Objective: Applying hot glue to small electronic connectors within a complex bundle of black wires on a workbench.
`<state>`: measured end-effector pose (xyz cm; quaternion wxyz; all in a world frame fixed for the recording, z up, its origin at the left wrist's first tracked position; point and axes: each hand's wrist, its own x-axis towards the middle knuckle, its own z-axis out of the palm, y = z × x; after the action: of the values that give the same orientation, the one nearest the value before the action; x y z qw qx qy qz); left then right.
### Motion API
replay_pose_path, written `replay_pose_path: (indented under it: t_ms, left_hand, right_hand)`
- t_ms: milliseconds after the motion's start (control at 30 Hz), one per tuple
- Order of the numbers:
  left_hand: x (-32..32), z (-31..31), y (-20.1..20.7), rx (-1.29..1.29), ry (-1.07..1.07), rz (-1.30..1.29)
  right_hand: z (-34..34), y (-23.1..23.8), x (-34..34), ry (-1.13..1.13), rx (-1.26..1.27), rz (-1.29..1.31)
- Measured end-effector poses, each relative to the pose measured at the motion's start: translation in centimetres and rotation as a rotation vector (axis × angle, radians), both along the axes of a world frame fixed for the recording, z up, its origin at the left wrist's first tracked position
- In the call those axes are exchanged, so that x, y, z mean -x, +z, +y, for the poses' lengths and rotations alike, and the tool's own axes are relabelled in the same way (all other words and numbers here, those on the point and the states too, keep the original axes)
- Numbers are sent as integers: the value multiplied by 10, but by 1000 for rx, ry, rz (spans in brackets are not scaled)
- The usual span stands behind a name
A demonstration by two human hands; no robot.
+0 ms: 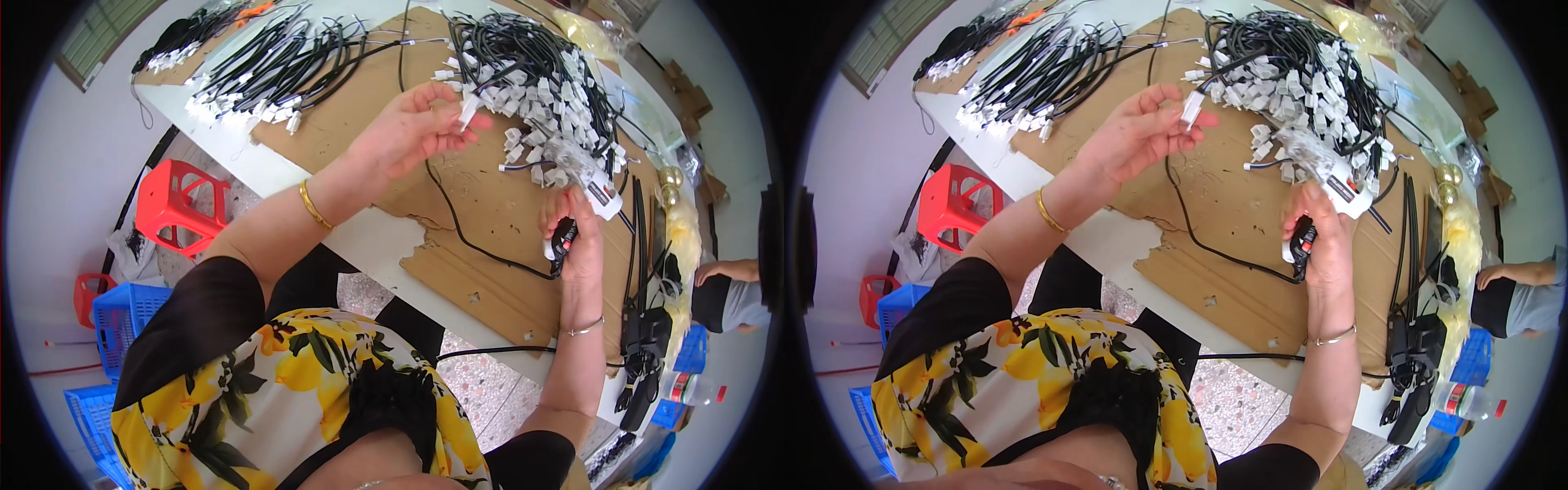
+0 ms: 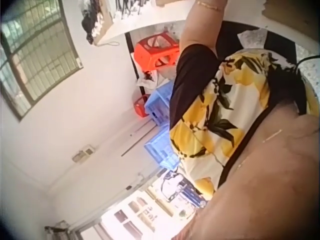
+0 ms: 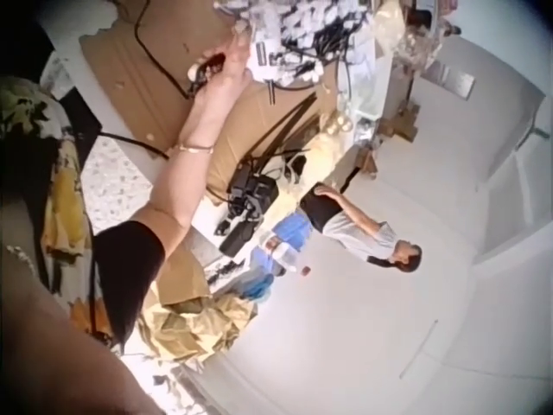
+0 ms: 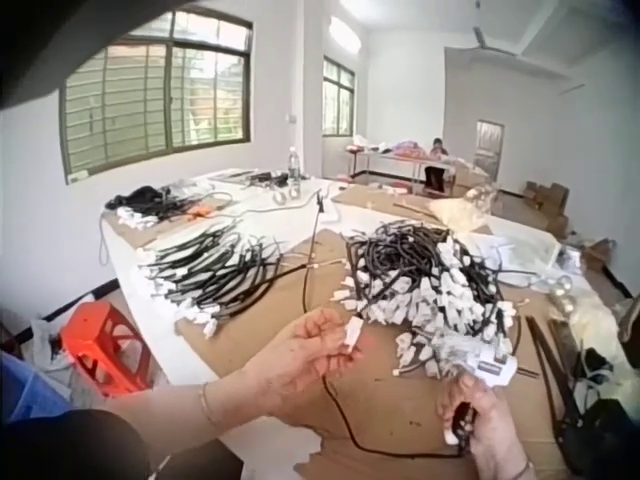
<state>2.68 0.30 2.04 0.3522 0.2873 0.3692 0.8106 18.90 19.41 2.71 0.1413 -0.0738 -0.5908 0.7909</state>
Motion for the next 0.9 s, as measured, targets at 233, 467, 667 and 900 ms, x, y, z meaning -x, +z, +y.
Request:
replay_pose_path:
  t_ms: [233, 467, 667, 900]
  left_hand:
    - [68, 1, 133, 82, 404, 258]
    - [108, -28, 201, 114, 812, 708]
    - [90, -81, 98, 567, 766, 856]
    - [44, -137, -6, 885, 893, 1248]
  right_hand:
    - [5, 1, 2, 106, 158, 150]
    - [13, -7, 5, 89, 162, 131]
    - [5, -3, 4, 65, 128, 111]
    - [4, -4, 4, 37, 95, 101]
